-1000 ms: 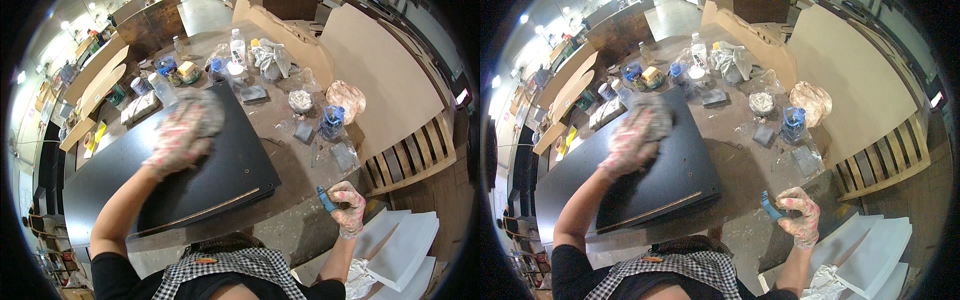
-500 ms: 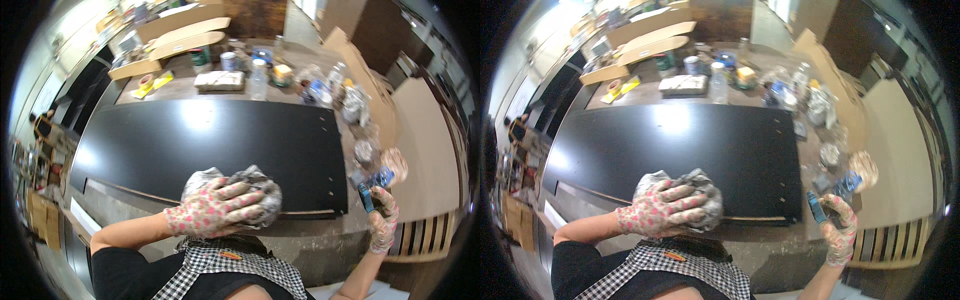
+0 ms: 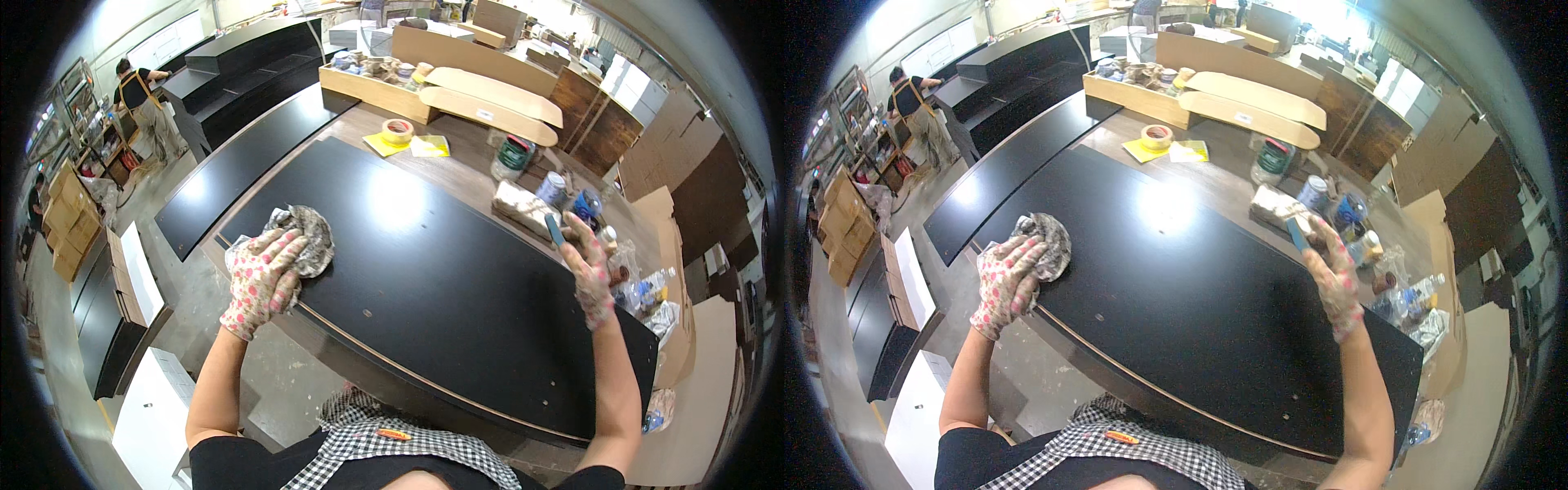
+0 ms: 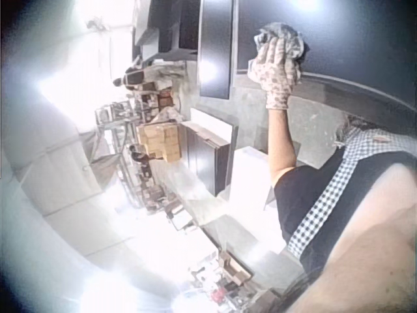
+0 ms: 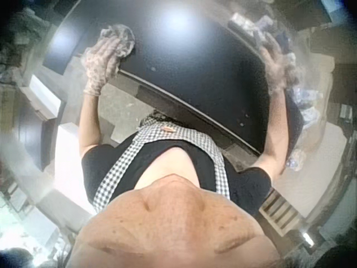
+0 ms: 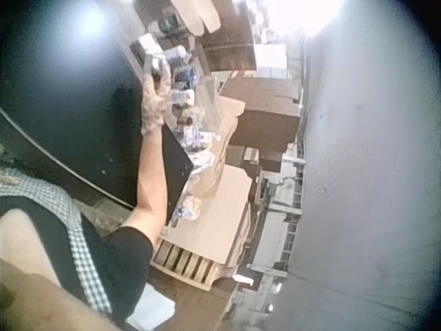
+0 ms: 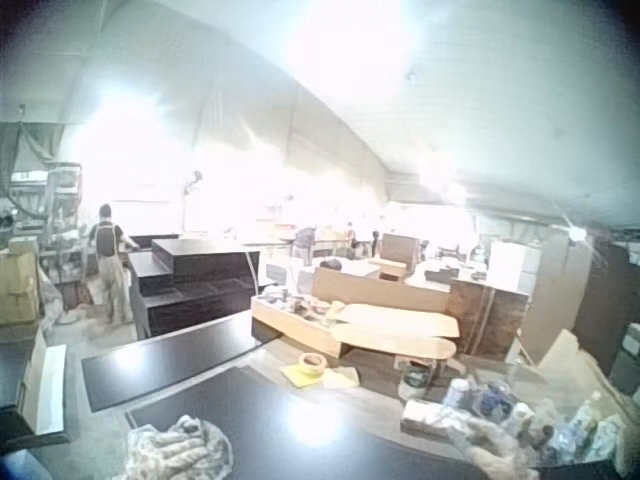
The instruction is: The person wipes a large black panel with a cloth, then uses a sanding block to smooth the surface. They apply a dark paste from a small container to the panel's edges and seams, spreading it with a finger.
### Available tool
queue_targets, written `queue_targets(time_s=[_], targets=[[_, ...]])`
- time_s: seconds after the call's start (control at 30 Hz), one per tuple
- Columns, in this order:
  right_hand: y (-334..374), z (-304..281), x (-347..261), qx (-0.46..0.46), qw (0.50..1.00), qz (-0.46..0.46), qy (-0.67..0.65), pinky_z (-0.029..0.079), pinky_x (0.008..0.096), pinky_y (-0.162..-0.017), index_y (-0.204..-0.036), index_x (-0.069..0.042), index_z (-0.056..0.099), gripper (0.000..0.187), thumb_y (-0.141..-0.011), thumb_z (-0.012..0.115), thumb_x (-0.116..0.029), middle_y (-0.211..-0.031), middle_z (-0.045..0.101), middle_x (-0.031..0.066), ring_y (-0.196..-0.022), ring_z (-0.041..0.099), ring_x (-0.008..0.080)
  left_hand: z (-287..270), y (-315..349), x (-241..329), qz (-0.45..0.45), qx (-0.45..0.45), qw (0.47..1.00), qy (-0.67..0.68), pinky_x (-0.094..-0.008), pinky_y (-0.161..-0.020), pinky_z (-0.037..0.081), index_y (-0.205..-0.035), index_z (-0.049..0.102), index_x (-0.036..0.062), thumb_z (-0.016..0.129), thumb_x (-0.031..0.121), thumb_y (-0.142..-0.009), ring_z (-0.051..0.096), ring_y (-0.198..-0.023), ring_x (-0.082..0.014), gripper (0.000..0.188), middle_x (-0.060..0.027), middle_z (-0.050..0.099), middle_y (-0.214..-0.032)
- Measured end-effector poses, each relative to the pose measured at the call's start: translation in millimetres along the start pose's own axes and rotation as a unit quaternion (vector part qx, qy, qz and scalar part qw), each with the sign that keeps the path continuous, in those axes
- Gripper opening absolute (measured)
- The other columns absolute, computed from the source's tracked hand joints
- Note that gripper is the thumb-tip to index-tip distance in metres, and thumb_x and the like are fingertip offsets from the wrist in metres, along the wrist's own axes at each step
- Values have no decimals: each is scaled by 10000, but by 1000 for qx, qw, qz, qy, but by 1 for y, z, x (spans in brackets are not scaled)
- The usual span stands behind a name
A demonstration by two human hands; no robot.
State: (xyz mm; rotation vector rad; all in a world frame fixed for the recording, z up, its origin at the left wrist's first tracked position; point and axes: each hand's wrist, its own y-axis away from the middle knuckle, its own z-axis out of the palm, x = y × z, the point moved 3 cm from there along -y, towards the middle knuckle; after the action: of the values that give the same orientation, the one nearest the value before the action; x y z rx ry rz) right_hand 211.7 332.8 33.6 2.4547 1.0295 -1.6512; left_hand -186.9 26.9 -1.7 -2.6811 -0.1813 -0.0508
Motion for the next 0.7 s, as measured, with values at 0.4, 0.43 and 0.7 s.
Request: queue_targets(time_s=[0.4, 0.43, 0.7], targets=[[33, 27, 35, 100, 985, 130, -61, 524, 303, -912, -1462, -65, 467, 520, -957, 589, -87, -1276, 555, 58, -1061, 582, 150, 7, 22, 17, 106, -4, 985, 136, -445, -902, 481, -1281, 654, 128, 690, 370, -764, 608, -1135, -291, 572, -85, 668, -1227], [37, 26, 30, 125, 977, 168, -38, 521, 304, -917, -1454, -64, 477, 514, -953, 593, -86, -1267, 561, 57, -1064, 583, 150, 6, 21, 22, 96, -18, 983, 157, -438, -882, 486, -1272, 660, 126, 697, 359, -769, 625, -1085, -279, 555, -87, 670, -1219], [-25, 92, -15, -112, 954, -78, 266, 490, 417, -934, -1138, -87, 686, 327, -830, 742, -181, -1098, 678, 127, -1039, 620, 320, -11, -30, -38, 49, 21, 966, 254, -420, -779, 497, -989, 732, 89, 719, 168, -781, 662, -872, -269, 223, -92, 699, -922]])
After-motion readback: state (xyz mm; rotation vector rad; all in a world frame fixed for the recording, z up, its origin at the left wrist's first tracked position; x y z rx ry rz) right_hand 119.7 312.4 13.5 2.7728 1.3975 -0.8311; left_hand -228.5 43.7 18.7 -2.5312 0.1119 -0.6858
